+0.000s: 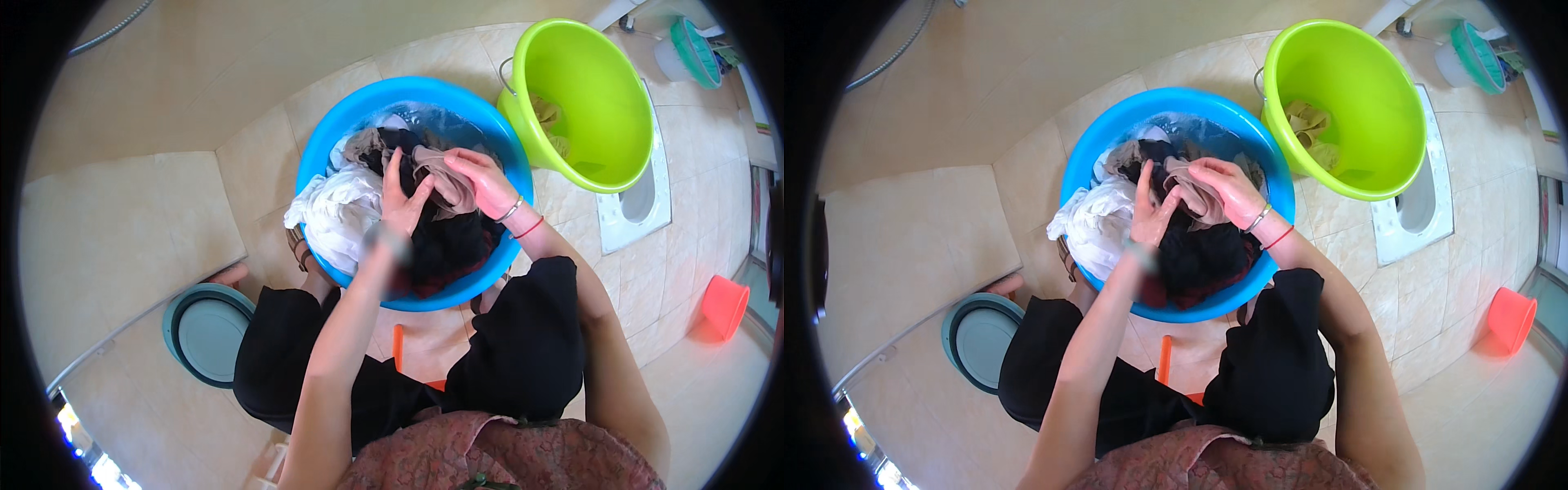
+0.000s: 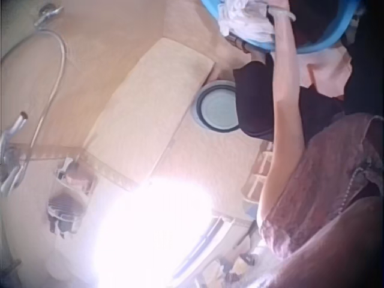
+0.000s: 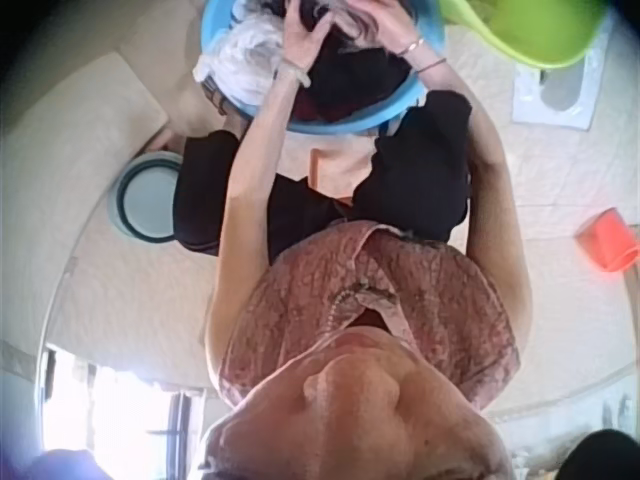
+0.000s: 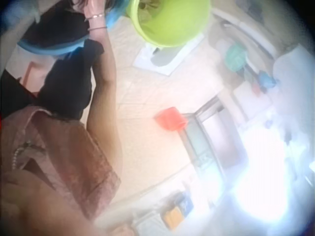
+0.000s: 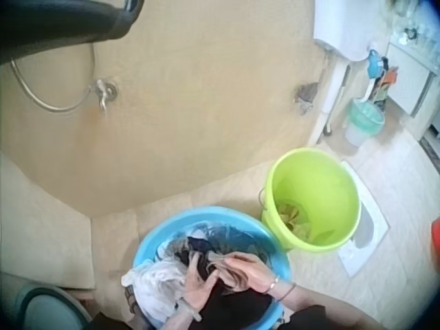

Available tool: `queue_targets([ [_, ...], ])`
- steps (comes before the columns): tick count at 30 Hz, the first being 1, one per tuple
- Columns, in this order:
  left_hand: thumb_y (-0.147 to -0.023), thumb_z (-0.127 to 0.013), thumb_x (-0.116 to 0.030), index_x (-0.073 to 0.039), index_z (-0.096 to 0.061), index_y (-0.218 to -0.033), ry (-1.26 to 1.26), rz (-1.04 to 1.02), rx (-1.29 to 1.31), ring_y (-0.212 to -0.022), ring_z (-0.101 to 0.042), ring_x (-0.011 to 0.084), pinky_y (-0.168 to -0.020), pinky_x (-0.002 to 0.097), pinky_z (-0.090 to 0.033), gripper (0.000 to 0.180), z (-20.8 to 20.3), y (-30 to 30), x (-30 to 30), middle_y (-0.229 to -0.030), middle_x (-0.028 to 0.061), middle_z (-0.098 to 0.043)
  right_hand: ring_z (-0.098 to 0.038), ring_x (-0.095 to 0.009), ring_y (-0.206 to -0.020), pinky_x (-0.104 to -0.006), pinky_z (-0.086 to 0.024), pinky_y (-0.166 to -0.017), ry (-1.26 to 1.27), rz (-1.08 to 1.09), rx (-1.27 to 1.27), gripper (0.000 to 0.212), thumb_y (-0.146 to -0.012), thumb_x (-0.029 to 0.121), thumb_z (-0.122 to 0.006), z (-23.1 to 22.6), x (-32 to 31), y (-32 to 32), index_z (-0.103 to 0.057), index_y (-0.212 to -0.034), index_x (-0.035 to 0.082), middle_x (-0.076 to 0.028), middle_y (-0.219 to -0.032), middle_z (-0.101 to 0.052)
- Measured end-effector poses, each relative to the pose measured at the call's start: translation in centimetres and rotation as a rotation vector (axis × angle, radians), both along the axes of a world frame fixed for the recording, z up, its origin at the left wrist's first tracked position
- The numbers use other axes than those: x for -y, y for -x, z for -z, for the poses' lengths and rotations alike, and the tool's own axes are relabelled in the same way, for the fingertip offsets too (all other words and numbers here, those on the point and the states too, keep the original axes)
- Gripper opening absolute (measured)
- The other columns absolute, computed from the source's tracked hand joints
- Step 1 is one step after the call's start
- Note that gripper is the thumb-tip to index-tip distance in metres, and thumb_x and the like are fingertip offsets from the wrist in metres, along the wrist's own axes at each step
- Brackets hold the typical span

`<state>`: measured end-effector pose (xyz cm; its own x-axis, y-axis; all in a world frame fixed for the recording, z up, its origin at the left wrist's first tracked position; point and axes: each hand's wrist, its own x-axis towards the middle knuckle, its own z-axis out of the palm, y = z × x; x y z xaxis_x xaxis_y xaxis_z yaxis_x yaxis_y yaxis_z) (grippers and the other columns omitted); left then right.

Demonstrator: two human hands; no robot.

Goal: The person sits on a small stool and hand washes clothes in a blue basin filled with water. They scrub and rinse various garments, including dark and light-colored items, and transfer some of the washed clothes into a green bucket.

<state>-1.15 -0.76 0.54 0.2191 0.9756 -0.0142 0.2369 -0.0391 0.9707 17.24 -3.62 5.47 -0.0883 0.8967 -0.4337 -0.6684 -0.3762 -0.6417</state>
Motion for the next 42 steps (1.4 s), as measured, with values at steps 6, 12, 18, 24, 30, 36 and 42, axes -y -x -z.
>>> queue_targets([
  [6, -0.084, -0.072, -0.02, -0.006, -0.06, -0.099, 0.008, 0.234, -0.315, -0.089, -0.065, 0.0311, -0.078, 0.0397, -0.051, 0.024, -1.3, 1.3, -5.5, -0.096, 0.0143, -0.067, -0.06, -0.009, -0.092, -0.0244, -0.049, -0.082, -0.166, -0.212, 0.657, 0.037, -0.086, 0.027, -0.074, 2.0, -0.3, -4.3, -0.062, -0.111, 0.003, -0.004, -0.101, -0.066],
  [12, -0.092, -0.063, -0.013, -0.006, -0.053, -0.099, 0.084, 0.06, 0.063, -0.09, -0.056, 0.0166, -0.084, 0.0306, -0.046, 0.014, -7.5, 0.9, -7.1, -0.099, 0.0068, -0.06, -0.058, -0.031, -0.105, -0.0394, -0.047, -0.086, -0.388, -0.181, 1.503, 0.046, -0.072, 0.022, -0.08, 3.6, 0.1, -2.9, -0.062, -0.11, 0.006, -0.013, -0.118, -0.06],
  [18, -0.099, -0.052, -0.038, -0.011, -0.05, -0.127, 0.884, -0.018, 1.108, -0.116, -0.055, 0.0259, -0.097, 0.041, -0.043, 0.039, -3.7, -0.1, -6.6, -0.127, 0.0112, -0.059, -0.065, -0.029, -0.084, -0.0361, -0.054, -0.075, -0.604, 0.169, 1.146, 0.034, -0.076, 0.017, -0.075, -0.1, -2.9, 2.9, -0.058, -0.103, 0.006, -0.015, -0.109, -0.058],
  [24, -0.099, -0.049, -0.047, -0.018, -0.058, -0.097, 0.905, 0.0, 1.072, -0.072, -0.05, 0.0129, -0.068, 0.0269, -0.044, 0.03, 0.9, -1.1, -4.0, -0.087, 0.0013, -0.058, -0.062, -0.026, -0.063, -0.035, -0.052, -0.054, -0.946, -0.099, 1.463, 0.013, -0.088, 0.023, -0.064, -1.5, -2.3, 6.4, -0.063, -0.088, 0.01, -0.007, -0.077, -0.055],
  [30, -0.1, -0.046, -0.033, -0.004, -0.057, -0.113, 0.907, -0.543, 0.64, -0.102, -0.062, 0.0213, -0.089, 0.0366, -0.049, 0.034, -2.9, -5.4, -2.5, -0.109, 0.0093, -0.065, -0.064, -0.04, -0.068, -0.0488, -0.053, -0.057, -0.394, -0.112, 1.458, 0.034, -0.1, 0.031, -0.046, 4.9, -6.5, 3.1, -0.064, -0.085, 0.006, -0.019, -0.071, -0.064],
  [36, -0.102, -0.044, -0.029, -0.011, -0.06, -0.094, 0.715, -0.053, 0.87, -0.072, -0.053, 0.0142, -0.064, 0.0314, -0.044, 0.026, 2.6, 0.9, -4.7, -0.078, -0.0003, -0.055, -0.063, -0.024, -0.055, -0.0354, -0.051, -0.046, -0.837, -0.029, 1.538, 0.017, -0.09, 0.018, -0.058, -1.6, -1.4, 9.3, -0.055, -0.093, 0.002, -0.01, -0.073, -0.061],
  [42, -0.101, -0.044, -0.03, -0.005, -0.06, -0.116, 1.017, -0.446, 0.82, -0.106, -0.06, 0.0174, -0.089, 0.0317, -0.048, 0.032, -1.5, -4.3, -0.2, -0.114, 0.0044, -0.064, -0.063, -0.04, -0.062, -0.0486, -0.051, -0.054, -0.381, -0.164, 1.507, 0.031, -0.097, 0.029, -0.053, 5.2, -5.3, 3.9, -0.059, -0.078, 0.005, -0.019, -0.069, -0.062],
])
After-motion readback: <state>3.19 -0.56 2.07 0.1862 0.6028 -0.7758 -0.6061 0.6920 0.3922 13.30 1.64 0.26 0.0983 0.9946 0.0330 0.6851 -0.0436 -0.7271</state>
